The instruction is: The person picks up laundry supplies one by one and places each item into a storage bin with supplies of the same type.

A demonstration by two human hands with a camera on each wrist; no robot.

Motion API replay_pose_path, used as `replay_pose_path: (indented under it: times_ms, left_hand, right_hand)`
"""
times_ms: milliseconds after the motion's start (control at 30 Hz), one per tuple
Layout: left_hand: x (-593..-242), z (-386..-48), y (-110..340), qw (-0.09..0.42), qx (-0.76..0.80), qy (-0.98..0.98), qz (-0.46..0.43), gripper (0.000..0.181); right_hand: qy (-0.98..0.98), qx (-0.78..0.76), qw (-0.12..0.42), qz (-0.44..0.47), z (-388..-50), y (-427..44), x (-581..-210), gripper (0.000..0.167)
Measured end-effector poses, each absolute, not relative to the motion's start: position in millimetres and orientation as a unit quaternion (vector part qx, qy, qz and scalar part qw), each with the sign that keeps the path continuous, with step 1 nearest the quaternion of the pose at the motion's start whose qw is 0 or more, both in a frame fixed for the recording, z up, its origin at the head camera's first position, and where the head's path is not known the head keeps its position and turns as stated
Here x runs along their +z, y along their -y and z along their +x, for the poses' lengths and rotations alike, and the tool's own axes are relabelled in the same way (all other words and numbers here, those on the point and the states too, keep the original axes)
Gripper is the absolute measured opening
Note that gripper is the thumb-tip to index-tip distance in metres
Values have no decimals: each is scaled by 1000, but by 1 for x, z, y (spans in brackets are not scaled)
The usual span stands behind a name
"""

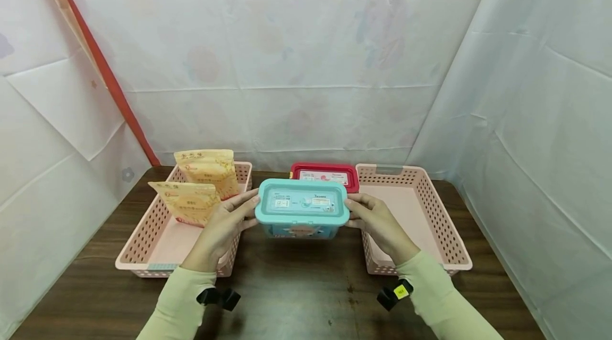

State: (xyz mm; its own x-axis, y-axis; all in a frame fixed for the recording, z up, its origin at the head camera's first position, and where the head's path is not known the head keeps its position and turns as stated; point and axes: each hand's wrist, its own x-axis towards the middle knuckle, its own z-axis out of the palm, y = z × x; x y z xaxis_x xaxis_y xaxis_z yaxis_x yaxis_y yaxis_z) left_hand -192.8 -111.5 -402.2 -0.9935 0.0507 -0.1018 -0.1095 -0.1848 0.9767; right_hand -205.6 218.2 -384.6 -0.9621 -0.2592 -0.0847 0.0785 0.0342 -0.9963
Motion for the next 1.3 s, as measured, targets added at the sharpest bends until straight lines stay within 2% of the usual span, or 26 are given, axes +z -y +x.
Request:
replay_pose_path:
  times_ms: [733,833,1033,1300]
  left_hand:
    - [-390,-199,85,36,797,-602,30,41]
    - [-387,-200,78,35,802,-596,32,41]
    - [-381,-204,63,40,804,-590,55,41]
    - [-376,-209,45,54,808,-582,74,40]
  right_hand:
    - [-709,-696,78,-83,-204,-242,-375,56]
    - [-702,-703,71,-86,-203,-248,-373,48]
    - [-682,-724,49,-92,-201,-263,-367,18]
    - [-667,-741,32,-70,-199,-280,-363,18]
